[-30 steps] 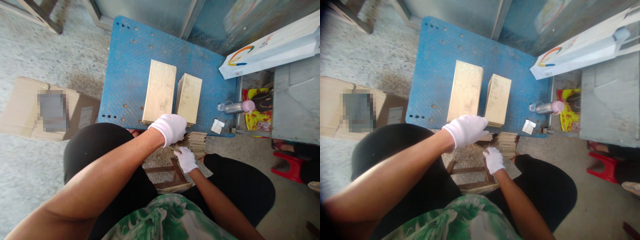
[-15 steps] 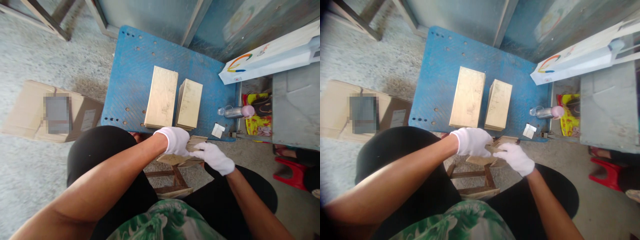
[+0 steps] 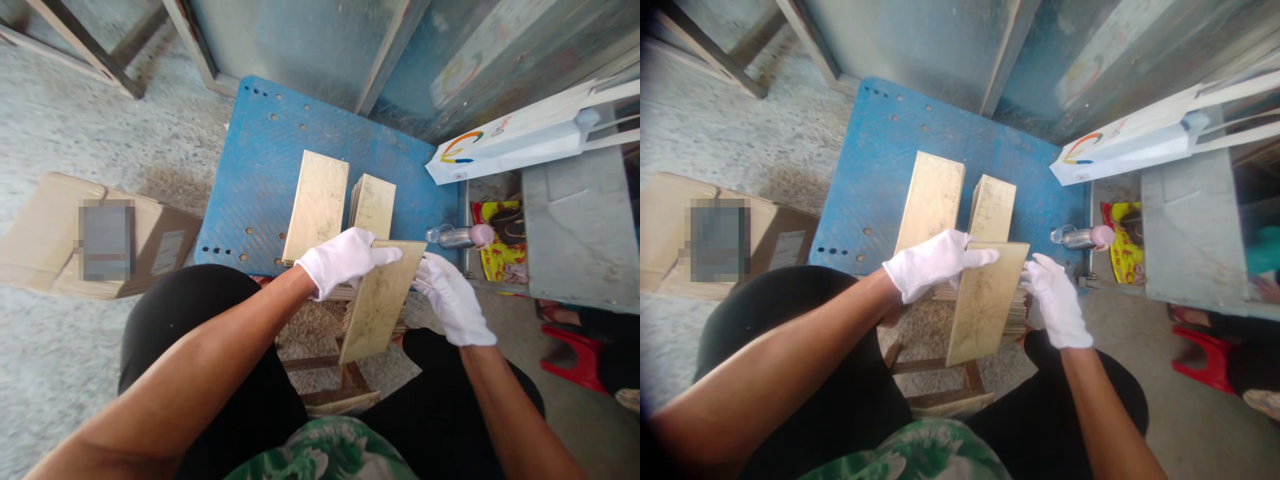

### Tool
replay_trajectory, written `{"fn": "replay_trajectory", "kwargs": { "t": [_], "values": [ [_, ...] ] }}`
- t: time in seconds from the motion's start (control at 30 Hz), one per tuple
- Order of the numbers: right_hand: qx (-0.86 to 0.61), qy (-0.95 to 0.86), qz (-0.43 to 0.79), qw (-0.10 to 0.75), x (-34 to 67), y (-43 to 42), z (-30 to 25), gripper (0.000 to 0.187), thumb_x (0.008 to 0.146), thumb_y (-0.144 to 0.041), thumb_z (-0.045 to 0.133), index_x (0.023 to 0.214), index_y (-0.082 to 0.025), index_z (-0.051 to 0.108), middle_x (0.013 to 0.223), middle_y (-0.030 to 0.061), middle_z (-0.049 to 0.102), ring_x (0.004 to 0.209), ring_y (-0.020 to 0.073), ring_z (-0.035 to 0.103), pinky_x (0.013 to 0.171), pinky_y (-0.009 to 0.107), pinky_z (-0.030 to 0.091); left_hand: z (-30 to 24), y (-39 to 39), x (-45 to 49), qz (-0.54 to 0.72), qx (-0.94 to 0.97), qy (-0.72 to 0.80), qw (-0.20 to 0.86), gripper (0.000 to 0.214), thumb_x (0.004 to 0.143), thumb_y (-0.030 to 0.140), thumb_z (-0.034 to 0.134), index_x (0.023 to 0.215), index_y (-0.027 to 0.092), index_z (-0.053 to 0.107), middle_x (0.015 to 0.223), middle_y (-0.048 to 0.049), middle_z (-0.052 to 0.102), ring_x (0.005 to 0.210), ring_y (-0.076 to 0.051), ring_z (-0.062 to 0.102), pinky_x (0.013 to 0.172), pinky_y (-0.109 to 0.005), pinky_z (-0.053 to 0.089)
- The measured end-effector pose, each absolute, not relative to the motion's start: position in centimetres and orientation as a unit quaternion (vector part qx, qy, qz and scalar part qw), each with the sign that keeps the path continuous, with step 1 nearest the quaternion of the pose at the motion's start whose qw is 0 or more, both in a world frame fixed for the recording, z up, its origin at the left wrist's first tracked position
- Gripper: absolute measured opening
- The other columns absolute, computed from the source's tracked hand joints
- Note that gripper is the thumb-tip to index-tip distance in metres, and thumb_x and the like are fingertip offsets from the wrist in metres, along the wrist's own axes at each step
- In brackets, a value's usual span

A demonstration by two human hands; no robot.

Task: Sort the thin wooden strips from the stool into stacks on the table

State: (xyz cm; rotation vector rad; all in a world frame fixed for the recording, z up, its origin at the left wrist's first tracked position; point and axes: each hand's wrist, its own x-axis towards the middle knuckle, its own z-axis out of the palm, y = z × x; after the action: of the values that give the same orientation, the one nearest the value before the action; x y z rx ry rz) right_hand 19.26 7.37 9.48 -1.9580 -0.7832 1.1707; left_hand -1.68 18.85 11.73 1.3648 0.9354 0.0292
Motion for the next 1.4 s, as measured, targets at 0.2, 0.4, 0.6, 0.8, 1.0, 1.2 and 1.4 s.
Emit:
{"fn": "replay_trajectory", "kwargs": {
  "t": [0.2,0.4,0.6,0.8,1.0,1.2,1.4],
  "values": [
    [-0.834,-0.393,0.343,0.18,13.1,3.5,7.4,0.132,0.059,-0.061,0.08,0.16,-0.018,0.007,0.155,0.0215,0.036,0.138,0.0363,0.044,0.11,0.051,0.042,11.0,18.9,-1.3,0.038,0.529,0.472,0.704,0.036,0.096,0.042,0.053,0.1,0.008,0.064,0.083,-0.0101,0.071,0.063,-0.014,0.065,0.053,-0.024,0.049],
    [-0.869,-0.438,0.221,0.068,9.6,4.0,7.1,0.136,0.055,-0.063,0.08,0.161,-0.018,0.007,0.162,0.0207,0.022,0.141,0.0431,0.037,0.108,0.054,0.04,10.1,18.3,-0.9,0.087,0.507,0.497,0.698,0.034,0.092,0.043,0.058,0.09,0.01,0.067,0.074,-0.0073,0.07,0.062,-0.015,0.065,0.052,-0.023,0.047],
    [-0.878,-0.427,0.198,0.093,10.8,7.1,7.3,0.127,0.055,-0.061,0.08,0.158,-0.016,0.021,0.152,0.022,0.04,0.135,0.0437,0.045,0.106,0.055,0.041,10.7,18.9,-0.7,0.133,0.504,0.499,0.692,0.041,0.092,0.05,0.056,0.095,0.011,0.066,0.083,-0.0098,0.072,0.067,-0.016,0.065,0.055,-0.025,0.047],
    [-0.877,-0.414,0.227,0.084,15.3,13.9,6.0,0.106,0.056,-0.055,0.084,0.146,-0.016,0.04,0.128,0.0182,0.061,0.117,0.0371,0.061,0.096,0.047,0.05,10.8,19.1,-1.5,0.094,0.641,0.521,0.556,0.038,0.09,0.048,0.056,0.102,0.013,0.065,0.093,-0.0111,0.074,0.087,-0.023,0.071,0.075,-0.031,0.052],
    [-0.888,-0.384,0.238,0.083,17.2,20.1,3.1,0.117,0.05,-0.06,0.086,0.145,-0.009,0.041,0.129,0.0232,0.062,0.118,0.0366,0.061,0.099,0.045,0.05,11.7,17.2,-1.6,-0.076,0.783,0.419,0.454,0.039,0.094,0.042,0.052,0.11,0.009,0.067,0.105,-0.0188,0.073,0.101,-0.033,0.071,0.084,-0.042,0.056],
    [-0.911,-0.351,0.215,-0.002,15.4,23.1,1.7,0.142,0.049,-0.063,0.086,0.155,0.004,0.018,0.142,0.0333,0.049,0.13,0.0408,0.052,0.104,0.046,0.047,12.6,15.9,-1.3,-0.178,0.831,0.337,0.406,0.027,0.092,0.022,0.057,0.107,0.004,0.07,0.1,-0.0249,0.073,0.101,-0.037,0.072,0.082,-0.046,0.057],
    [-0.916,-0.342,0.207,-0.037,14.1,23.9,0.7,0.144,0.053,-0.063,0.085,0.156,0.005,0.01,0.144,0.0351,0.045,0.134,0.0409,0.048,0.106,0.046,0.046,12.1,15.3,-1.3,-0.164,0.839,0.335,0.395,0.023,0.088,0.014,0.059,0.104,0.004,0.072,0.093,-0.0258,0.073,0.092,-0.035,0.073,0.076,-0.044,0.057]
  ]
}}
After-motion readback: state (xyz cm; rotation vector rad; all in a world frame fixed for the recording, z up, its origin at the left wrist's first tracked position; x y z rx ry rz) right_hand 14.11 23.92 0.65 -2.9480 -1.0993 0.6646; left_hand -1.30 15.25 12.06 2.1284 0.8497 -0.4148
